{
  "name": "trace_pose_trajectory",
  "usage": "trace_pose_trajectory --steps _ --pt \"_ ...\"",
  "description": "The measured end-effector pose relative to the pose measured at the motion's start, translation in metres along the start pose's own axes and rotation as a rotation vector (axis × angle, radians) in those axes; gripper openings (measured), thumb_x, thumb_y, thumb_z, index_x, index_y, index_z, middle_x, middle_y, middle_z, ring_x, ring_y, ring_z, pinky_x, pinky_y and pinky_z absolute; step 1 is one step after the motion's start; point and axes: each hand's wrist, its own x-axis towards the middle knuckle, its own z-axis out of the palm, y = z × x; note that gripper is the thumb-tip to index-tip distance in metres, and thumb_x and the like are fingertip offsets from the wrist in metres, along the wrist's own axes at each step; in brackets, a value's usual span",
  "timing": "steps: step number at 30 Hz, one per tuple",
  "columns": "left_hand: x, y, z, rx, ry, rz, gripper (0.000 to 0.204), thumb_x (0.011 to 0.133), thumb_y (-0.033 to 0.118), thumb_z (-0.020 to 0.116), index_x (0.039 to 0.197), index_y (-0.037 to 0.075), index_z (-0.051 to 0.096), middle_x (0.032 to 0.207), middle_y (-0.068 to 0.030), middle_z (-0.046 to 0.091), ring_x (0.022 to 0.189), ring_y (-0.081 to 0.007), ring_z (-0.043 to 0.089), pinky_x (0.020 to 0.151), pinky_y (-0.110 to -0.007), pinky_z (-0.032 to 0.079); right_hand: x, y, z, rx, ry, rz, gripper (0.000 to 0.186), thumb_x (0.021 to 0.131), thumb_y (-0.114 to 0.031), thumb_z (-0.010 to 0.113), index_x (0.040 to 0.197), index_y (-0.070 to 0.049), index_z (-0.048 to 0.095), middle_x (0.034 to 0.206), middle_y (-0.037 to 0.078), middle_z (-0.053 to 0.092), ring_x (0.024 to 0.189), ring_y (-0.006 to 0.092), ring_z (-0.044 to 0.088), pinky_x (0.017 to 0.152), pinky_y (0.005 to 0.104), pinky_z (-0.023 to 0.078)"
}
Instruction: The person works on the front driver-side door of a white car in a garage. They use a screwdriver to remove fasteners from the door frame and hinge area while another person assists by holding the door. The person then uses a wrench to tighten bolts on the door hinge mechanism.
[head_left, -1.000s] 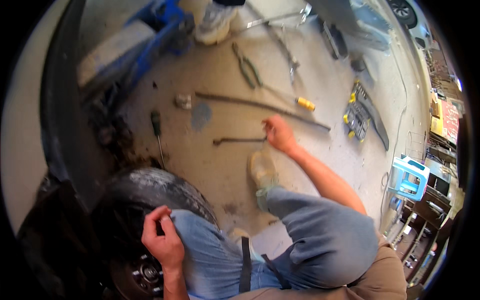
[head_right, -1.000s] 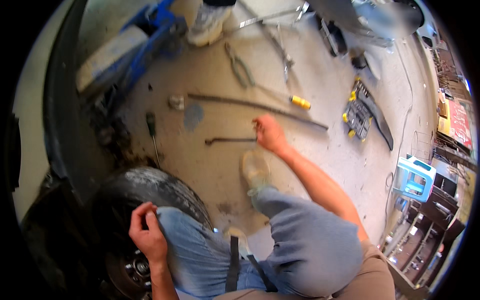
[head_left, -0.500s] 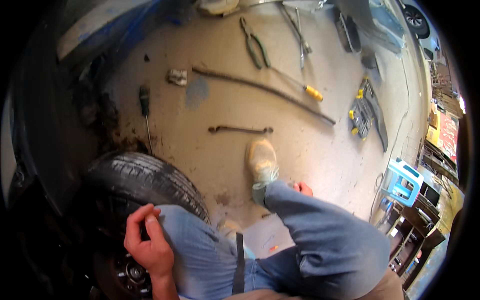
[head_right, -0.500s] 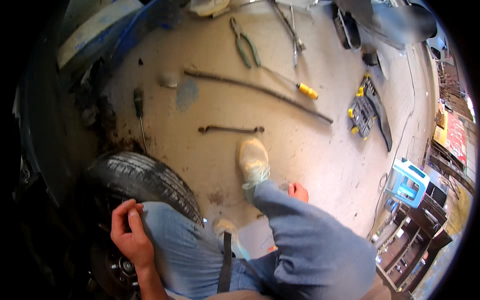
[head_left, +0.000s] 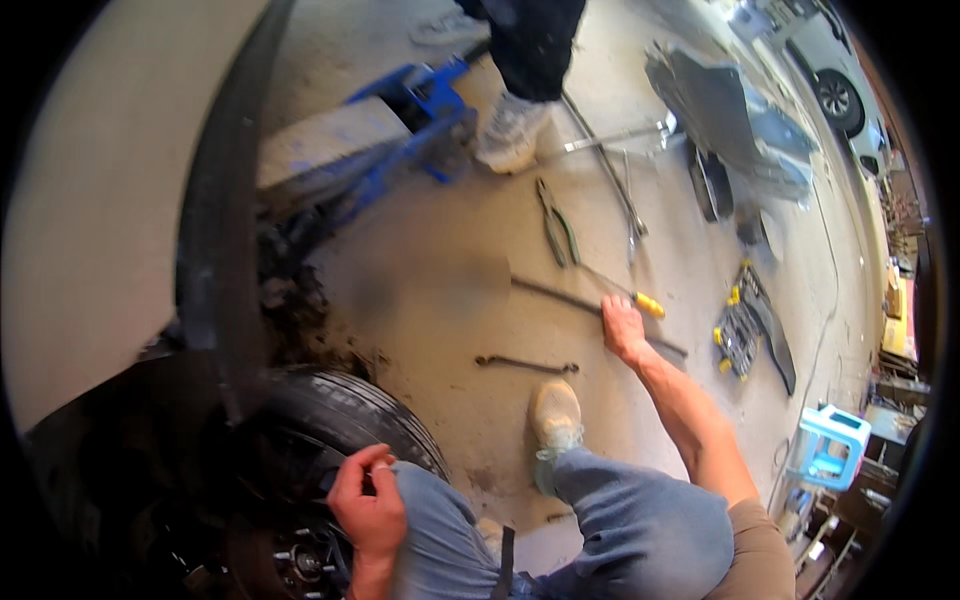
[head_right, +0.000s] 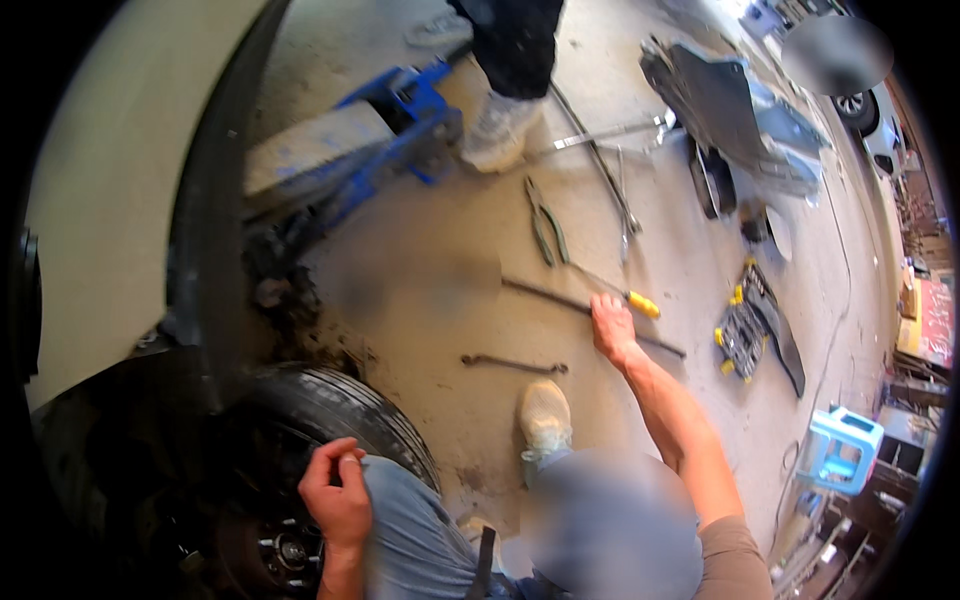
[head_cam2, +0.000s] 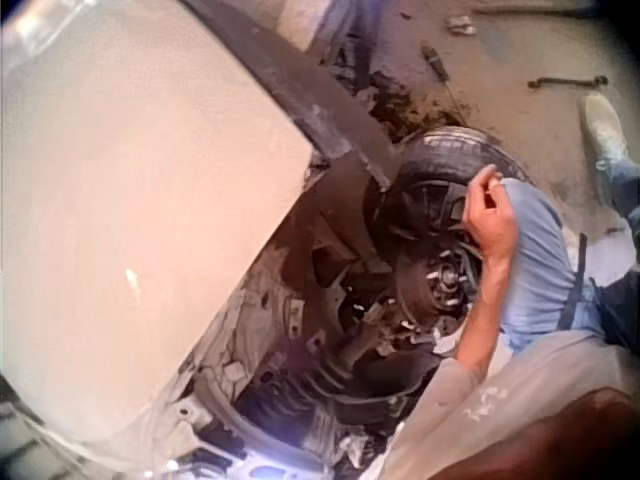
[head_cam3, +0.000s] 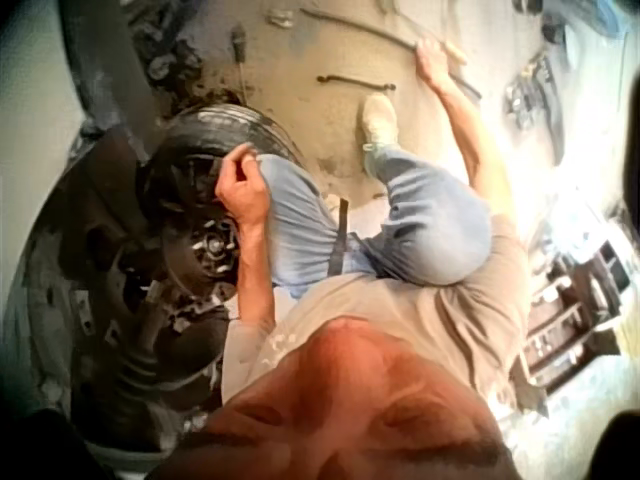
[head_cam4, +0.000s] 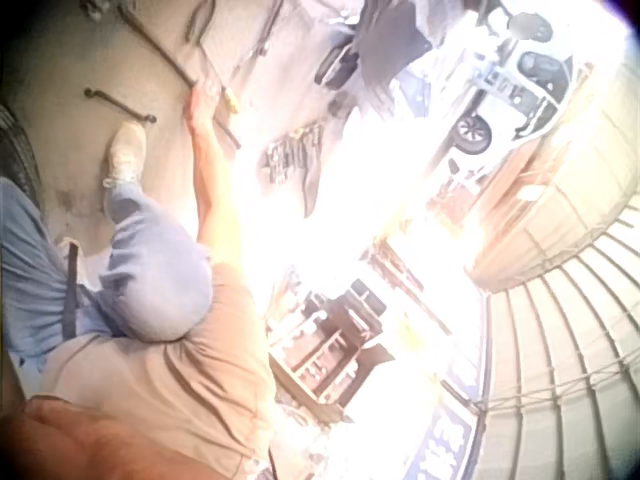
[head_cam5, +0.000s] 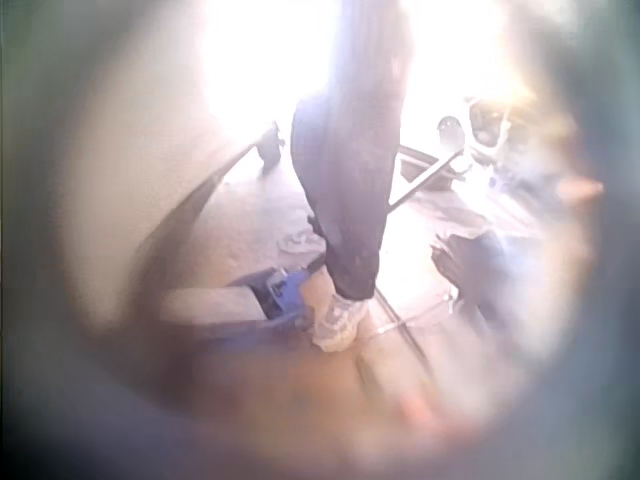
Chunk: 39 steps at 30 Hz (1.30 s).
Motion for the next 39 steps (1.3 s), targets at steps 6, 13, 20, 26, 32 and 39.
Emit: trace_pose_trajectory --steps 6,13,20,26,32,39 --pt "-0.002 -0.002 -0.012 -0.002 0.041 0.042 0.014 0.089 0.006 0.063 0.101 0.004 0.072 0.086 -0.0107 0.074 0.076 -0.018 0.07 0.071 -0.031 0.055 -0.028 -0.034 -0.029 0.444 0.258 -0.049 0.007 0.063 -0.005 0.058 0.069 -0.004 0.054 0.074 0.019 0.049 0.07 0.0411 0.053 0.057 0.0493 0.04" --pt "-0.001 0.008 -0.018 0.037 0.0 0.092 0.021 0.091 0.02 0.056 0.106 0.013 0.07 0.097 -0.0144 0.073 0.091 -0.0363 0.07 0.079 -0.046 0.056 -0.067 -0.088 -0.168 1.078 0.0 -0.312 0.015 0.063 0.01 0.059 0.061 -0.004 0.058 0.069 0.006 0.057 0.065 0.017 0.056 0.058 0.0299 0.045" --pt "-0.013 -0.007 -0.033 -0.001 0.023 0.115 0.025 0.092 0.024 0.054 0.108 0.013 0.07 0.096 -0.0153 0.073 0.092 -0.0377 0.069 0.08 -0.048 0.055 -0.101 -0.205 -0.356 1.224 -0.176 -0.756 0.019 0.087 0.005 0.054 0.088 -0.001 0.072 0.074 0.002 0.061 0.068 0.0097 0.056 0.062 0.0262 0.045" --pt "-0.025 -0.008 -0.034 -0.181 0.086 0.128 0.025 0.092 0.025 0.056 0.108 0.012 0.071 0.09 -0.0165 0.073 0.087 -0.0368 0.07 0.079 -0.045 0.056 -0.177 -0.273 -0.439 1.494 -0.149 -0.9 0.026 0.096 -0.006 0.054 0.07 -0.003 0.059 0.063 0.004 0.054 0.058 0.0137 0.047 0.056 0.0288 0.037" --pt "-0.047 -0.014 -0.036 -0.768 0.311 0.127 0.033 0.096 0.027 0.06 0.121 0.006 0.064 0.105 -0.0108 0.072 0.094 -0.0199 0.068 0.081 -0.035 0.053 -0.231 -0.351 -0.471 1.853 -0.176 -1.232 0.04 0.101 -0.015 0.054 0.063 -0.008 0.042 0.055 0.002 0.04 0.047 0.0135 0.034 0.045 0.0318 0.025" --pt "-0.141 0.063 -0.196 -0.698 0.59 0.62 0.072 0.093 0.039 0.063 0.143 -0.006 0.038 0.136 -0.0178 0.052 0.128 -0.0263 0.048 0.112 -0.041 0.034 -0.272 -0.452 -0.455 1.302 0.114 -1.051 0.017 0.092 -0.015 0.061 0.081 -0.002 0.063 0.073 0.005 0.065 0.064 0.01 0.054 0.057 0.0342 0.044"
